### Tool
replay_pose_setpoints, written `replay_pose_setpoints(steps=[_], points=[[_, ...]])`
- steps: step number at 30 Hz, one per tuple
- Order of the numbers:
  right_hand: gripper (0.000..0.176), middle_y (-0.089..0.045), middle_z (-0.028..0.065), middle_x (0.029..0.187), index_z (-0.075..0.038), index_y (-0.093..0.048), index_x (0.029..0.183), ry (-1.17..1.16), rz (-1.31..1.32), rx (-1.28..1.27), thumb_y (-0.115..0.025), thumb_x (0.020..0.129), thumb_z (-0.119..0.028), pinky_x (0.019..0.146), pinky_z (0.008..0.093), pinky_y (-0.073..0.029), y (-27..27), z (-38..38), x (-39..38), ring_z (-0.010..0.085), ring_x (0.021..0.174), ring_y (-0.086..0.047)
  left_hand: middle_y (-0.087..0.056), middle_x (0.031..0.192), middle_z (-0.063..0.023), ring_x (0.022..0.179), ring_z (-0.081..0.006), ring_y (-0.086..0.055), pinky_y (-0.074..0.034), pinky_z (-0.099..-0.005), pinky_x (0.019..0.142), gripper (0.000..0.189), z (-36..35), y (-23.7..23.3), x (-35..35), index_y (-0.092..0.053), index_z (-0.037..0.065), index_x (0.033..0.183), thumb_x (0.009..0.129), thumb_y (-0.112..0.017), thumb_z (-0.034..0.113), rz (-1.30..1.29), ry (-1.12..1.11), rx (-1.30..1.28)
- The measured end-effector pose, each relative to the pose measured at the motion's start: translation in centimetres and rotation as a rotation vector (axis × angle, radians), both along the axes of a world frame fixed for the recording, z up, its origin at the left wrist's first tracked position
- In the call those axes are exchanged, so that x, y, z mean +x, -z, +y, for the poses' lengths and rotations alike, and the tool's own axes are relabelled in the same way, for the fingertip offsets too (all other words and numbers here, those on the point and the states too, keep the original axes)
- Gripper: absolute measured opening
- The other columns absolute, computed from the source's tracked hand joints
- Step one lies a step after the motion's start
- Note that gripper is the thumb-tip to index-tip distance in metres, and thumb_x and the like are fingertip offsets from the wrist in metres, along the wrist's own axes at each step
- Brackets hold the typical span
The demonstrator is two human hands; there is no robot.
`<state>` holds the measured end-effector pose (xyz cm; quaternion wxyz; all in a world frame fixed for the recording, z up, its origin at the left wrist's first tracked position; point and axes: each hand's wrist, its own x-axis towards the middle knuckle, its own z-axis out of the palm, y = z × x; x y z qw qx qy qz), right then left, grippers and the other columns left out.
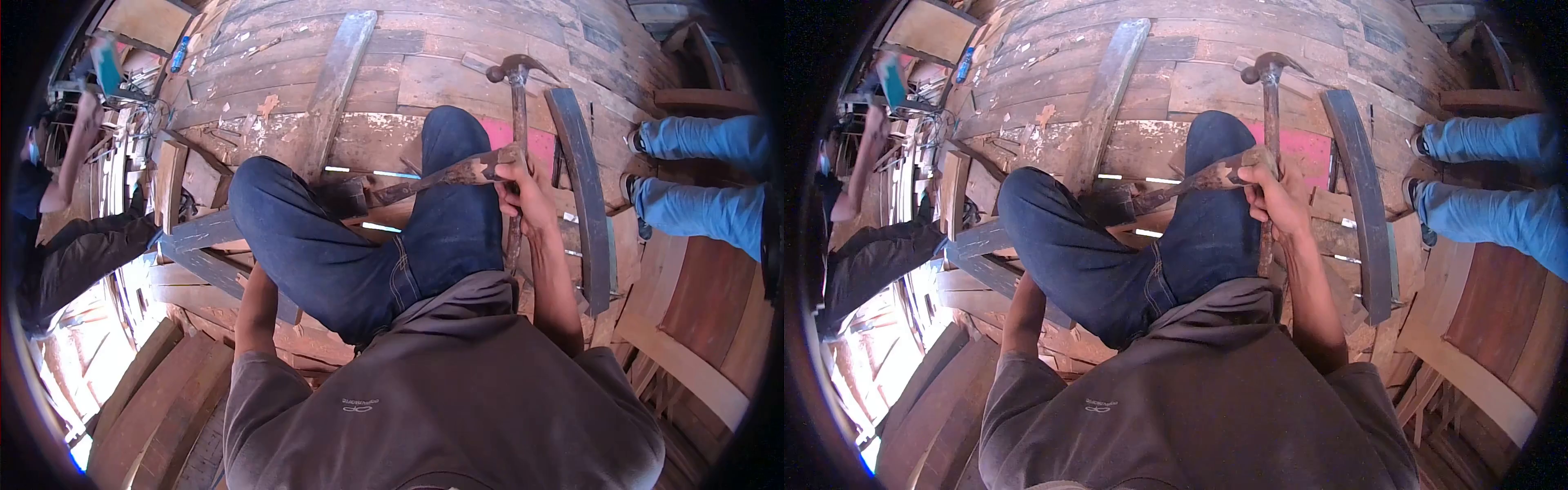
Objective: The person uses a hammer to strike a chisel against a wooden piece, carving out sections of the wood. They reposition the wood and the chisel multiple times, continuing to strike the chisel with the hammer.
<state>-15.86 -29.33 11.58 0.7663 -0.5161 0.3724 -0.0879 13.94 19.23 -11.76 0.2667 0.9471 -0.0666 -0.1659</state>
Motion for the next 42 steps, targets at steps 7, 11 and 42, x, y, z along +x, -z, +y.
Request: replay_pose_setpoints(steps=[7, 11, 42], points=[[0.019, -0.049, 0.0027, 0.065, -0.004, -0.054, 0.092, -0.013, 0.020, -0.039, -0.065, 0.082, -0.016, 0.036, 0.0202, -0.026, -0.9, 0.4, -0.5, 0.0075, 0.050, -0.043, -0.063, 0.113, -0.0157, 0.100, -0.0276, -0.062, -0.048, -0.0411, 0.087, 0.042, -0.5, 0.9, 0.5, -0.060, 0.000, 0.120, 0.084, -0.066, 0.021, -0.005, 0.006, -0.012], [0.021, -0.049, 0.0017, 0.063, -0.006, -0.054, 0.086, 0.019, 0.004, -0.019, -0.071, 0.079, -0.017, 0.037, 0.0211, -0.026, -1.8, 0.8, -0.5, 0.0061, 0.048, -0.042, -0.063, 0.113, -0.0156, 0.100, -0.0275, -0.062, -0.048, -0.0410, 0.086, 0.042, -1.0, 1.4, 0.9, -0.059, 0.000, 0.120, 0.084, -0.066, 0.020, -0.007, 0.019, -0.018], [0.034, -0.068, 0.0109, 0.080, 0.004, -0.060, 0.093, 0.299, 0.056, -0.399, -0.077, 0.073, -0.018, 0.065, 0.0340, -0.053, 5.2, 9.7, 8.0, 0.0187, 0.070, -0.065, -0.056, 0.115, -0.0187, 0.109, -0.0365, -0.053, -0.041, -0.0425, 0.096, 0.069, -29.4, -14.0, -13.6, -0.048, 0.004, 0.126, 0.062, -0.072, 0.001, -0.304, 0.630, -0.699]])
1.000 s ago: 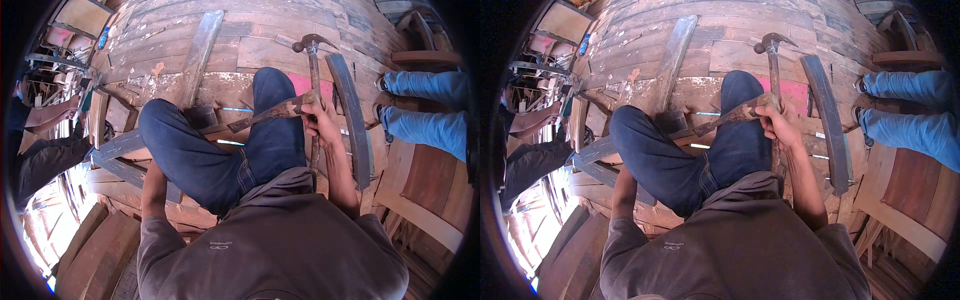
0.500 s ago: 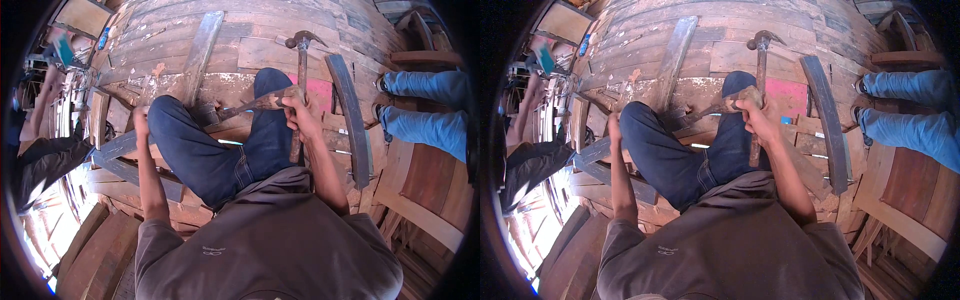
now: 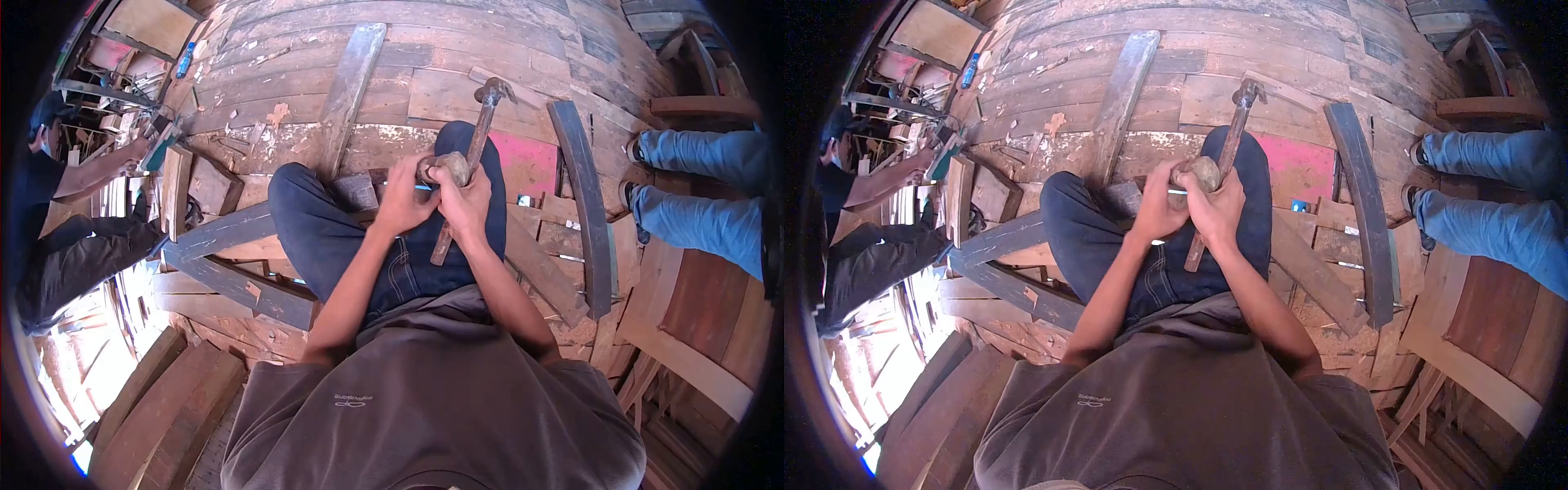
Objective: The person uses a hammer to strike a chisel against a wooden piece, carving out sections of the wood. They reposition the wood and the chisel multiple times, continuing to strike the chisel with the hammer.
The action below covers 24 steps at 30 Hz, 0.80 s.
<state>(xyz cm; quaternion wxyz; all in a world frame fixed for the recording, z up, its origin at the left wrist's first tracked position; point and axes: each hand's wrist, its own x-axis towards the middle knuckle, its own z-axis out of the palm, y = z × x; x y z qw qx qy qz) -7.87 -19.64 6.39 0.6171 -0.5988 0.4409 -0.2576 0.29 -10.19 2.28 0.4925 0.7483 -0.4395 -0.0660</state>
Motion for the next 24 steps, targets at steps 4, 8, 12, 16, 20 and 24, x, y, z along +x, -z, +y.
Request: replay_pose_setpoints(steps=[4, 8, 12, 16, 20, 24], points=[[0.032, -0.070, 0.0109, 0.086, 0.002, -0.063, 0.097, -0.077, 0.059, -0.100, -0.077, 0.074, -0.016, 0.076, 0.0306, -0.052, -0.2, 1.1, -0.3, 0.0157, 0.081, -0.065, -0.061, 0.082, -0.0155, 0.083, -0.0344, -0.061, -0.047, -0.0427, 0.079, 0.034, -1.0, 1.3, 0.5, -0.058, 0.006, 0.095, 0.064, -0.071, 0.003, 0.364, -0.064, 0.031], [0.040, -0.069, 0.0116, 0.084, 0.003, -0.063, 0.097, -0.184, 0.144, -0.082, -0.081, 0.074, -0.025, 0.064, 0.0312, -0.053, 0.4, 0.8, -0.1, 0.0165, 0.073, -0.066, -0.056, 0.069, -0.0151, 0.068, -0.0350, -0.059, -0.046, -0.0410, 0.064, 0.020, -1.3, 2.3, 1.9, -0.057, 0.004, 0.079, 0.064, -0.069, 0.005, 0.278, -0.025, -0.047], [0.043, -0.066, 0.0091, 0.076, 0.002, -0.061, 0.090, -0.231, 0.190, 0.185, -0.081, 0.076, -0.034, 0.048, 0.0306, -0.049, -0.3, 0.4, -0.5, 0.0151, 0.060, -0.063, -0.059, 0.072, -0.0151, 0.068, -0.0353, -0.059, -0.044, -0.0392, 0.065, 0.024, -1.2, 3.2, 3.0, -0.057, 0.004, 0.077, 0.062, -0.073, 0.013, 0.103, 0.040, -0.011], [0.041, -0.051, 0.0010, 0.062, -0.002, -0.055, 0.081, -0.260, 0.286, 0.305, -0.078, 0.080, -0.036, 0.035, 0.0261, -0.036, -0.5, -0.7, -0.4, 0.0086, 0.045, -0.047, -0.058, 0.071, -0.0139, 0.069, -0.0347, -0.058, -0.043, -0.0401, 0.069, 0.030, -0.1, 4.7, 2.9, -0.058, 0.005, 0.079, 0.060, -0.078, 0.019, 0.300, 0.074, 0.062], [0.036, -0.040, -0.0045, 0.055, -0.005, -0.052, 0.083, -0.321, 0.337, 0.240, -0.076, 0.084, -0.032, 0.033, 0.0231, -0.029, -0.7, -1.4, -0.1, 0.0043, 0.040, -0.037, -0.057, 0.070, -0.0133, 0.069, -0.0339, -0.057, -0.042, -0.0399, 0.069, 0.031, 0.4, 5.3, 2.8, -0.058, 0.005, 0.079, 0.061, -0.079, 0.021, 0.197, 0.062, 0.038], [0.038, -0.040, -0.0050, 0.056, -0.006, -0.050, 0.080, -0.380, 0.341, 0.262, -0.077, 0.083, -0.034, 0.032, 0.0231, -0.030, -0.9, -1.4, 0.1, 0.0042, 0.040, -0.037, -0.056, 0.069, -0.0123, 0.068, -0.0337, -0.056, -0.042, -0.0392, 0.068, 0.030, 0.6, 5.0, 3.5, -0.058, 0.006, 0.078, 0.061, -0.078, 0.020, 0.132, 0.076, 0.000]])
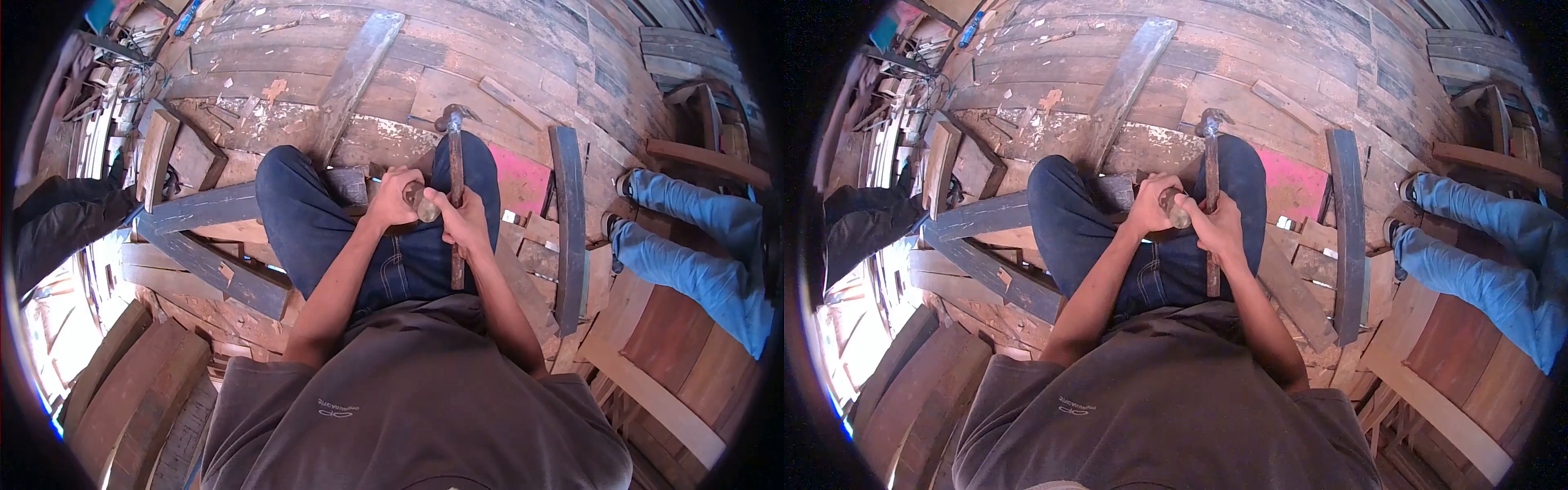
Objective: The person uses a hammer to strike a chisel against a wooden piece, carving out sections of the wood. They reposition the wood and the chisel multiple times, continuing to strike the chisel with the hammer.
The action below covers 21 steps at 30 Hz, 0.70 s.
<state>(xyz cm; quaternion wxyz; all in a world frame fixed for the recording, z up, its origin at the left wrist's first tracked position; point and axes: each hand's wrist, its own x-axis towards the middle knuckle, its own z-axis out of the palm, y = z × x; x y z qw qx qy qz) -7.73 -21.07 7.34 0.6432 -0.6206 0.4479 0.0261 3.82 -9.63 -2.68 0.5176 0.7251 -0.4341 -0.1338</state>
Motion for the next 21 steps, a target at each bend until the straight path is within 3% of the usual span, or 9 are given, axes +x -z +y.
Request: replay_pose_setpoints(steps=[4, 10, 16, 21], points=[[0.042, -0.040, -0.0053, 0.056, -0.007, -0.048, 0.079, -0.021, -0.011, 0.018, -0.078, 0.082, -0.037, 0.033, 0.0227, -0.029, -0.7, 0.2, 0.7, 0.0042, 0.041, -0.036, -0.058, 0.071, -0.0117, 0.069, -0.0337, -0.056, -0.043, -0.0389, 0.068, 0.030, 0.3, -0.2, 0.1, -0.059, 0.006, 0.079, 0.061, -0.077, 0.020, 0.026, -0.092, 0.099], [0.045, -0.038, -0.0057, 0.056, -0.008, -0.047, 0.078, -0.056, 0.004, 0.011, -0.079, 0.081, -0.039, 0.033, 0.0223, -0.028, -0.7, 0.4, 2.1, 0.0042, 0.040, -0.035, -0.063, 0.075, -0.0127, 0.071, -0.0325, -0.061, -0.047, -0.0379, 0.069, 0.031, 0.2, -0.4, 0.5, -0.060, 0.005, 0.080, 0.060, -0.079, 0.020, 0.099, -0.161, -0.015], [0.043, -0.036, -0.0060, 0.054, -0.009, -0.046, 0.079, -0.073, -0.001, 0.026, -0.077, 0.082, -0.037, 0.032, 0.0229, -0.027, -1.2, 0.8, 2.4, 0.0041, 0.039, -0.033, -0.068, 0.078, -0.0120, 0.075, -0.0252, -0.068, -0.051, -0.0348, 0.071, 0.037, 0.8, -0.4, 1.2, -0.064, 0.002, 0.085, 0.061, -0.082, 0.022, 0.154, -0.256, -0.027], [0.038, -0.035, -0.0068, 0.054, -0.010, -0.045, 0.080, -0.065, 0.018, 0.040, -0.076, 0.085, -0.033, 0.032, 0.0232, -0.026, -1.3, 0.9, 2.6, 0.0036, 0.038, -0.032, -0.068, 0.073, -0.0080, 0.069, -0.0164, -0.065, -0.052, -0.0321, 0.068, 0.038, 0.7, 0.8, 1.9, -0.065, 0.000, 0.083, 0.062, -0.085, 0.023, 0.242, -0.297, -0.112]])
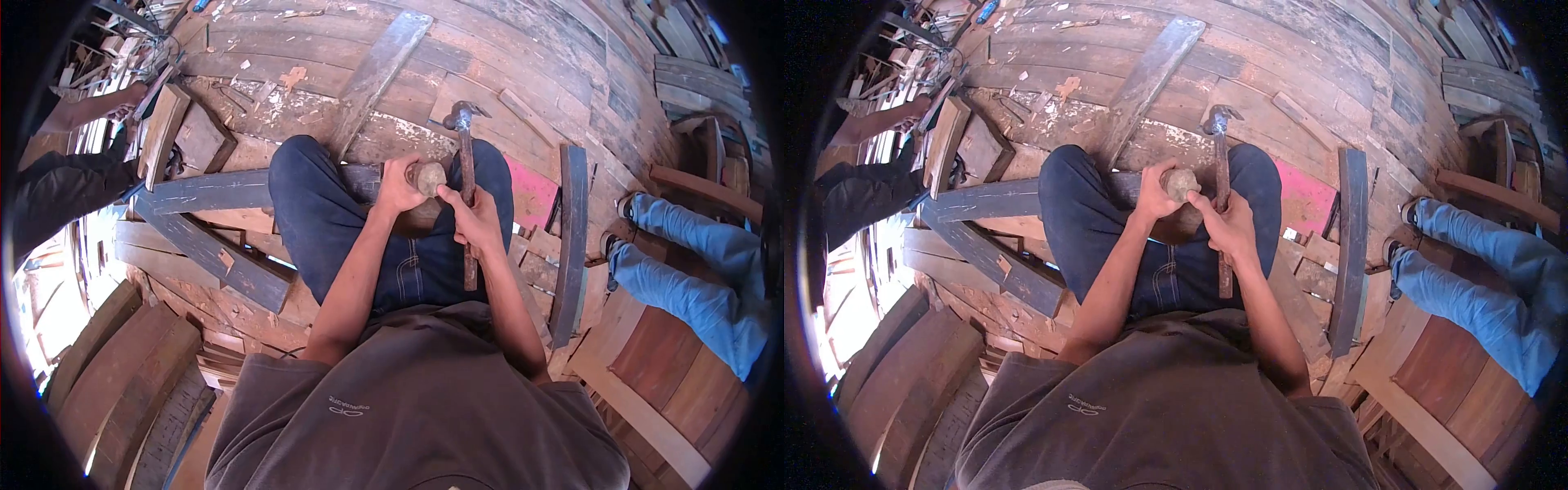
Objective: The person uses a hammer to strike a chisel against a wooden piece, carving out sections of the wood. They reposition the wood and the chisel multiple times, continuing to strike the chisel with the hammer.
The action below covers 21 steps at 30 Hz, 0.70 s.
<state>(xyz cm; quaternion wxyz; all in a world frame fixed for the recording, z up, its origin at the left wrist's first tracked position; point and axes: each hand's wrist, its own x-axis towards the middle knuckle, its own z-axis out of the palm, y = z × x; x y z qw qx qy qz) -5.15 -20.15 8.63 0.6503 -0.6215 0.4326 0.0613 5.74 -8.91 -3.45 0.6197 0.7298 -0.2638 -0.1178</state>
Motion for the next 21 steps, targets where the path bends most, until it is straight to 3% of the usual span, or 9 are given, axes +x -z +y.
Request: replay_pose_setpoints(steps=[4, 5, 6, 10, 14, 18, 21], points=[[0.044, -0.041, -0.0032, 0.059, -0.005, -0.049, 0.077, -0.019, 0.025, -0.025, -0.077, 0.082, -0.039, 0.034, 0.0243, -0.031, -0.3, -0.3, -0.5, 0.0062, 0.044, -0.040, -0.065, 0.069, -0.0025, 0.064, -0.0113, -0.060, -0.050, -0.0297, 0.063, 0.033, 0.8, -2.7, 1.3, -0.063, 0.003, 0.077, 0.065, -0.087, 0.022, 0.084, -0.122, -0.053], [0.043, -0.041, -0.0034, 0.059, -0.005, -0.049, 0.077, -0.017, 0.034, -0.023, -0.076, 0.083, -0.039, 0.034, 0.0244, -0.031, -0.6, -0.4, -0.5, 0.0062, 0.043, -0.040, -0.061, 0.067, 0.0008, 0.061, -0.0096, -0.056, -0.048, -0.0298, 0.059, 0.032, 1.1, -2.7, 2.2, -0.060, 0.005, 0.075, 0.067, -0.087, 0.020, 0.221, -0.089, -0.143], [0.042, -0.041, -0.0036, 0.059, -0.005, -0.050, 0.077, -0.014, 0.042, -0.023, -0.075, 0.084, -0.039, 0.034, 0.0245, -0.031, -0.8, -0.6, -0.6, 0.0062, 0.043, -0.039, -0.066, 0.074, -0.0009, 0.067, -0.0103, -0.059, -0.050, -0.0297, 0.064, 0.029, 1.5, -1.5, 3.2, -0.066, 0.003, 0.082, 0.068, -0.087, 0.018, 0.207, -0.150, -0.100], [0.041, -0.039, -0.0044, 0.056, -0.006, -0.050, 0.078, 0.000, 0.039, -0.013, -0.074, 0.085, -0.039, 0.034, 0.0250, -0.031, -1.1, -1.0, -1.0, 0.0064, 0.042, -0.039, -0.055, 0.070, 0.0040, 0.064, -0.0084, -0.050, -0.043, -0.0280, 0.061, 0.028, 1.6, -1.0, 6.6, -0.061, 0.004, 0.076, 0.074, -0.084, 0.021, 0.284, -0.223, -0.341], [0.040, -0.039, -0.0047, 0.056, -0.006, -0.050, 0.078, 0.003, 0.018, -0.006, -0.073, 0.085, -0.039, 0.035, 0.0255, -0.032, -1.7, -1.2, -1.2, 0.0068, 0.042, -0.040, -0.054, 0.067, 0.0027, 0.061, -0.0080, -0.049, -0.038, -0.0264, 0.056, 0.024, 2.0, -1.2, 8.5, -0.061, 0.007, 0.075, 0.078, -0.080, 0.022, 0.490, -0.082, -0.303], [0.039, -0.040, -0.0043, 0.056, -0.006, -0.052, 0.080, 0.004, 0.005, -0.024, -0.072, 0.085, -0.038, 0.035, 0.0256, -0.032, -1.8, -1.4, -1.8, 0.0070, 0.042, -0.040, -0.054, 0.065, 0.0017, 0.058, -0.0092, -0.049, -0.037, -0.0259, 0.055, 0.023, 1.9, -1.2, 8.7, -0.059, 0.008, 0.073, 0.077, -0.079, 0.020, 0.499, -0.033, -0.334], [0.039, -0.040, -0.0041, 0.057, -0.006, -0.052, 0.080, 0.010, 0.007, -0.027, -0.072, 0.085, -0.039, 0.035, 0.0254, -0.032, -1.9, -1.4, -2.1, 0.0069, 0.043, -0.040, -0.052, 0.067, 0.0015, 0.058, -0.0101, -0.048, -0.037, -0.0264, 0.055, 0.019, 2.2, -0.5, 9.2, -0.056, 0.009, 0.083, 0.081, -0.073, 0.017, 0.470, 0.000, -0.353]])
